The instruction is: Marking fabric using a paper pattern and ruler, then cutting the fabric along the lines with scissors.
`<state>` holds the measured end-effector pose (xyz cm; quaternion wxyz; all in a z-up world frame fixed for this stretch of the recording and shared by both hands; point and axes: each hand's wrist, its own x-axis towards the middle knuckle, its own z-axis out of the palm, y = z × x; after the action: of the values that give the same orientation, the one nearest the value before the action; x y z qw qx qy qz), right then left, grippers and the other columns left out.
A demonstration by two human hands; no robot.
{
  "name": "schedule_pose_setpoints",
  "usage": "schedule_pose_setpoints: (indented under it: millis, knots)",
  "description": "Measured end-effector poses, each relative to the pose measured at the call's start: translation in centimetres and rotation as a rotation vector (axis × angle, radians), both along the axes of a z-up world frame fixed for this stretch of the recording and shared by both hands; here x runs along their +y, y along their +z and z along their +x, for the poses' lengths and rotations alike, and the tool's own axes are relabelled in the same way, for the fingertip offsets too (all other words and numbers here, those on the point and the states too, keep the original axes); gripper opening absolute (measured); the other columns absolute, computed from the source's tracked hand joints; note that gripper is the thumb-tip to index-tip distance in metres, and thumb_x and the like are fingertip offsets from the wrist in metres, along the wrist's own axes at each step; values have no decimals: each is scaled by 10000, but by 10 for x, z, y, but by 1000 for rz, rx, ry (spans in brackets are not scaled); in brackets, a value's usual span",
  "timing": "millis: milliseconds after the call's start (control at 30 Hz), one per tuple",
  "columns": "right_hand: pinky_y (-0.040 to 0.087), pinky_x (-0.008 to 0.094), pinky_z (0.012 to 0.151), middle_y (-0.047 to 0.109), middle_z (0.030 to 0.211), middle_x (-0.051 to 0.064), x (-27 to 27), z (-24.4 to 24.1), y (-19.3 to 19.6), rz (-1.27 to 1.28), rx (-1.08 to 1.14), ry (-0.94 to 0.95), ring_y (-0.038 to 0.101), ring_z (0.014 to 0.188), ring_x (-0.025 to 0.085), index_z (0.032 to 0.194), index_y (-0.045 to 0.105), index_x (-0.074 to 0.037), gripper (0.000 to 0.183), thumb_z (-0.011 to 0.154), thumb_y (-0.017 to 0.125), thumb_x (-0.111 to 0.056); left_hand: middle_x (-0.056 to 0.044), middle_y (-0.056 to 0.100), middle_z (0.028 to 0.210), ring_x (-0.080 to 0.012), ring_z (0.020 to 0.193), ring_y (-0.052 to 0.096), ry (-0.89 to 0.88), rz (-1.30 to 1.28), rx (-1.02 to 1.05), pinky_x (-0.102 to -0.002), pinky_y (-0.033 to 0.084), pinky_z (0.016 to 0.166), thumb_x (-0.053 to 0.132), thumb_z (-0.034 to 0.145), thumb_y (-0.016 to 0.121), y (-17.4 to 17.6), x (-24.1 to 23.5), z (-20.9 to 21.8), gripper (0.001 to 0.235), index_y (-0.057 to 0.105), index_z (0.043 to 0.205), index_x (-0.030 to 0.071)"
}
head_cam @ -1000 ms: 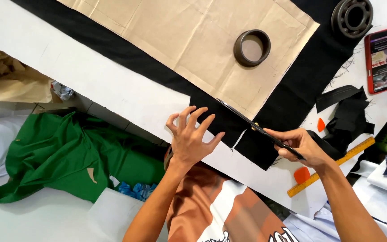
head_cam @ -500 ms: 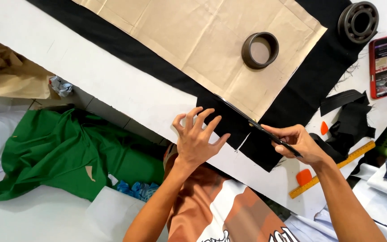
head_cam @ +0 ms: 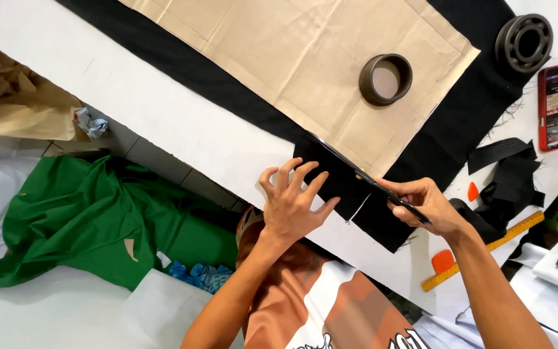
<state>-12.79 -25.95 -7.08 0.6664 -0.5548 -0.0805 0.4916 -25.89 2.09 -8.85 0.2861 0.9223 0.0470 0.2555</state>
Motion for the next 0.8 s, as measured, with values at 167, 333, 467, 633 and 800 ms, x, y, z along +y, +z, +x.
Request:
schedule_pose_setpoints:
  millis: [167, 333, 467, 633, 800]
  knots:
    - [348, 163, 249, 555, 615, 104, 9, -1, -2, -28, 0, 34, 424, 399, 28, 1403, 573, 43, 620, 804, 728, 73, -50, 650, 1132, -283, 1209, 551, 10, 0, -7, -553, 213, 1001, 399, 681, 880, 1, 0, 1, 454, 737, 1050, 178]
    - [337, 165, 243, 561, 604, 110, 9, -1, -2, -36, 11, 24, 415, 398, 28, 1398, 576, 48, 622, 797, 736, 65, -50, 654, 1132, -283, 1210, 554, 17, -8, -9, -553, 216, 999, 395, 680, 879, 1, 0, 0, 451, 737, 1050, 179]
    - [332, 165, 248, 544, 596, 128, 25, 2, 0, 4, 17, -15, 405, 396, 38, 1385, 588, 48, 605, 799, 736, 54, -54, 644, 1133, -287, 1212, 542, 8, -9, -2, -556, 214, 1003, 398, 684, 872, 2, 0, 0, 460, 728, 1059, 175]
    - [314, 161, 246, 549, 598, 112, 44, 3, 4, -4, 0, -6, 391, 395, 24, 1380, 599, 29, 591, 805, 729, 75, -56, 643, 1129, -289, 1211, 537, -5, 0, 4, -556, 216, 998, 402, 690, 871, 4, 2, 0, 457, 729, 1060, 174]
    - [307, 162, 249, 556, 601, 117, 45, 6, 7, -54, 3, 11, 397, 397, 33, 1378, 607, 24, 598, 797, 733, 91, -59, 641, 1140, -292, 1218, 531, -6, 3, 5, -557, 213, 996, 409, 703, 862, 3, 2, 0, 456, 728, 1066, 168]
